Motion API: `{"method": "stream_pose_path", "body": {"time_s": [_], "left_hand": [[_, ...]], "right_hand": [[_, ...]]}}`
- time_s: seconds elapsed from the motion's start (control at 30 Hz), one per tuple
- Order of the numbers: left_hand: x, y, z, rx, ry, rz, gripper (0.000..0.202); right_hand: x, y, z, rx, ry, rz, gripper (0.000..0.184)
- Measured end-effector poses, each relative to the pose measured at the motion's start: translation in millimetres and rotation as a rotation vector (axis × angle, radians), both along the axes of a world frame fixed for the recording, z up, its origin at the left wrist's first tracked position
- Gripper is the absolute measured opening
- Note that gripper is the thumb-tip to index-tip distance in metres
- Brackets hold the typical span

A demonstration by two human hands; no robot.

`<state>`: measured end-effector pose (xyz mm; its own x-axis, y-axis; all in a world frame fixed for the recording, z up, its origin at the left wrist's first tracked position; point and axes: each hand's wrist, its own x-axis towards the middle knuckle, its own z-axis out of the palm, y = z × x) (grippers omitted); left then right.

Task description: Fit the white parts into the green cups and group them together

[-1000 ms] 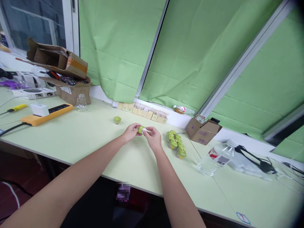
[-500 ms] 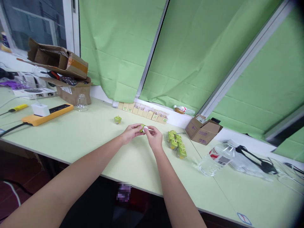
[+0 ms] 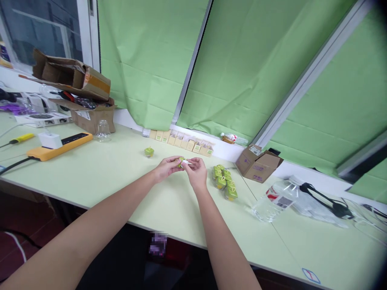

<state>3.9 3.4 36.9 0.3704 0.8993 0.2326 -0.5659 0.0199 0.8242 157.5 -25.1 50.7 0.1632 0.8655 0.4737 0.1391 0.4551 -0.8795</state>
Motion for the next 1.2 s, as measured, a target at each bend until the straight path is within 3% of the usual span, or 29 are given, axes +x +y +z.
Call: {"method": "stream_pose_path", "body": {"time_s": [0.1,0.27,0.43,0.57,0.63,0.77,0.87,1.07,1.2], "left_hand": [[-3,-2,5.6,-0.004,-0.021,-0.001,0.028],[-7,-2,10.2,-0.037,-0.060,0.006,0.026],[-7,1,6.1,-0.038,-0.037,-0.032,0.027],[-9,3,4.8,-0.058,-0.041,-0.016,0.026],[-9,4,4.8,-0.055,-0.031,-0.016,0.027],[-5,6,2.1,-0.012,0.056,-0.002,0.032],[0,6,-3.6,0.085,0.251,0.097,0.037],[5,-3,-17.0,0.463,0.693,0.312,0.030],[5,-8,-13.8,0.531,0.719,0.354,0.034]], "right_hand": [[9,4,1.6,-0.022,0.023,0.002,0.051],[24,9,1.4,-0.115,-0.147,-0.191,0.043],[25,13,-2.3,-0.082,-0.086,0.039,0.058],[40,19,-11.5,-0.208,-0.254,-0.230,0.045],[43,20,-11.7,-0.198,-0.284,-0.262,0.038],[28,12,-0.8,-0.138,-0.130,0.010,0.040],[15,6,3.8,-0.219,-0.047,0.171,0.039],[15,6,-9.8,-0.429,-0.012,0.338,0.037],[18,9,-12.6,-0.454,0.112,0.373,0.039]]}}
